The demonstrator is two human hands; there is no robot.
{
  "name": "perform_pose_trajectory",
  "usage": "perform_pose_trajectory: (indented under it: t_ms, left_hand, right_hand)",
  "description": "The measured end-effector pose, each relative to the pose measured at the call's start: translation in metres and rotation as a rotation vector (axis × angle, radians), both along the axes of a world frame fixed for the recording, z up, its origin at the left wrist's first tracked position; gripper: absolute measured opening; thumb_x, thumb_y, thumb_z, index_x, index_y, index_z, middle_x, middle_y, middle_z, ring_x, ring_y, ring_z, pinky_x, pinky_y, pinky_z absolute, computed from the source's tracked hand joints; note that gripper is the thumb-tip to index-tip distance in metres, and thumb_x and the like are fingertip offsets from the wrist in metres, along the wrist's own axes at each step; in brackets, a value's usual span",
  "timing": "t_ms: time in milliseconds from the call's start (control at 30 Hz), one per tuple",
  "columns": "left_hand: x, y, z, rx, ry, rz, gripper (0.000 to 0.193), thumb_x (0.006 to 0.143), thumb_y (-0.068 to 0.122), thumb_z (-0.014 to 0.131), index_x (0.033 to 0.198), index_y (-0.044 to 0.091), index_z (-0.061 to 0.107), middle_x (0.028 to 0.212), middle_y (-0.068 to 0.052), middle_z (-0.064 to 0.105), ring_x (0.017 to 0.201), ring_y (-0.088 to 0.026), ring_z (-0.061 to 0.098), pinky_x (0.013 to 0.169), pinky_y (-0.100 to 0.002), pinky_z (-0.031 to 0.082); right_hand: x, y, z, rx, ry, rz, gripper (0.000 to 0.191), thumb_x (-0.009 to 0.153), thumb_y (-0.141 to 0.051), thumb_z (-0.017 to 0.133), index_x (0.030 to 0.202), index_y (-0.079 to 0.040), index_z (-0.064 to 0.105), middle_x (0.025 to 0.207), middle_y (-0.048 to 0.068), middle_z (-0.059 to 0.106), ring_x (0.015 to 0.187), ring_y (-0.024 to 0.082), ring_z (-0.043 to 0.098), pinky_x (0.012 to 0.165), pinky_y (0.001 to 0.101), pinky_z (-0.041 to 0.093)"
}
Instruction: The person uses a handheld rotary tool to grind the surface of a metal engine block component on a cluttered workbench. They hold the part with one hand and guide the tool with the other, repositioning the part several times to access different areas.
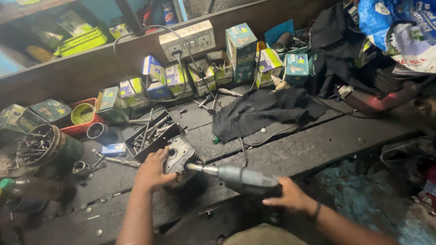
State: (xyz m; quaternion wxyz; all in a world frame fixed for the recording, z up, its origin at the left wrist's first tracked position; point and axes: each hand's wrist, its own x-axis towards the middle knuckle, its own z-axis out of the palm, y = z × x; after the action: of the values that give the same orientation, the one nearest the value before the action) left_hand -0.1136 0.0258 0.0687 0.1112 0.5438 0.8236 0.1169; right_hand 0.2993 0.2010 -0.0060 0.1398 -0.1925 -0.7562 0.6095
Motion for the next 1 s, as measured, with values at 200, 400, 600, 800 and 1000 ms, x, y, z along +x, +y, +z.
perform_pose_trajectory:
  t_ms: [200, 400, 600, 800, 1000]
  left_hand:
    - [-0.018, 0.002, 0.003, 0.124, -0.117, -0.039, 0.097, 0.058, 0.036, 0.078, 0.146, 0.004, 0.051, 0.14, -0.02, 0.058, 0.129, -0.036, 0.055, 0.109, -0.042, 0.043]
    - [-0.029, 0.006, 0.015, 0.128, -0.294, -0.041, 0.089, 0.062, 0.029, 0.073, 0.146, 0.006, 0.053, 0.139, -0.021, 0.063, 0.129, -0.034, 0.061, 0.108, -0.038, 0.046]
    - [-0.028, 0.008, 0.02, 0.145, -0.409, -0.04, 0.09, 0.062, 0.026, 0.074, 0.146, 0.004, 0.051, 0.138, -0.02, 0.065, 0.127, -0.03, 0.064, 0.106, -0.036, 0.047]
    - [-0.03, 0.007, 0.018, 0.137, -0.361, -0.032, 0.09, 0.062, 0.031, 0.074, 0.145, 0.005, 0.052, 0.137, -0.02, 0.065, 0.126, -0.032, 0.065, 0.106, -0.037, 0.048]
    - [-0.023, 0.004, 0.005, 0.077, -0.111, -0.059, 0.101, 0.056, 0.039, 0.08, 0.148, 0.011, 0.049, 0.139, -0.022, 0.059, 0.129, -0.036, 0.055, 0.109, -0.042, 0.042]
  right_hand:
    - [0.057, -0.016, -0.018, -0.086, 0.032, -0.198, 0.053, 0.072, -0.017, 0.087, 0.119, 0.001, 0.072, 0.101, 0.009, 0.076, 0.089, 0.015, 0.07, 0.08, 0.031, 0.058]
    - [0.038, -0.015, 0.012, 0.229, 0.081, -0.219, 0.068, 0.065, -0.021, 0.089, 0.123, 0.002, 0.064, 0.094, 0.012, 0.078, 0.08, 0.021, 0.075, 0.073, 0.0326, 0.061]
    - [-0.011, -0.038, 0.062, 0.432, 0.119, -0.205, 0.072, 0.062, -0.023, 0.09, 0.124, 0.003, 0.062, 0.103, 0.018, 0.078, 0.09, 0.029, 0.08, 0.079, 0.0365, 0.063]
    - [-0.045, -0.04, 0.108, 0.479, 0.06, -0.149, 0.073, 0.065, -0.027, 0.09, 0.125, 0.003, 0.062, 0.104, 0.019, 0.077, 0.093, 0.035, 0.077, 0.079, 0.0396, 0.061]
    - [-0.07, -0.041, 0.156, 0.645, -0.167, -0.006, 0.079, 0.061, -0.035, 0.088, 0.125, 0.002, 0.059, 0.097, 0.021, 0.073, 0.086, 0.04, 0.072, 0.074, 0.0449, 0.058]
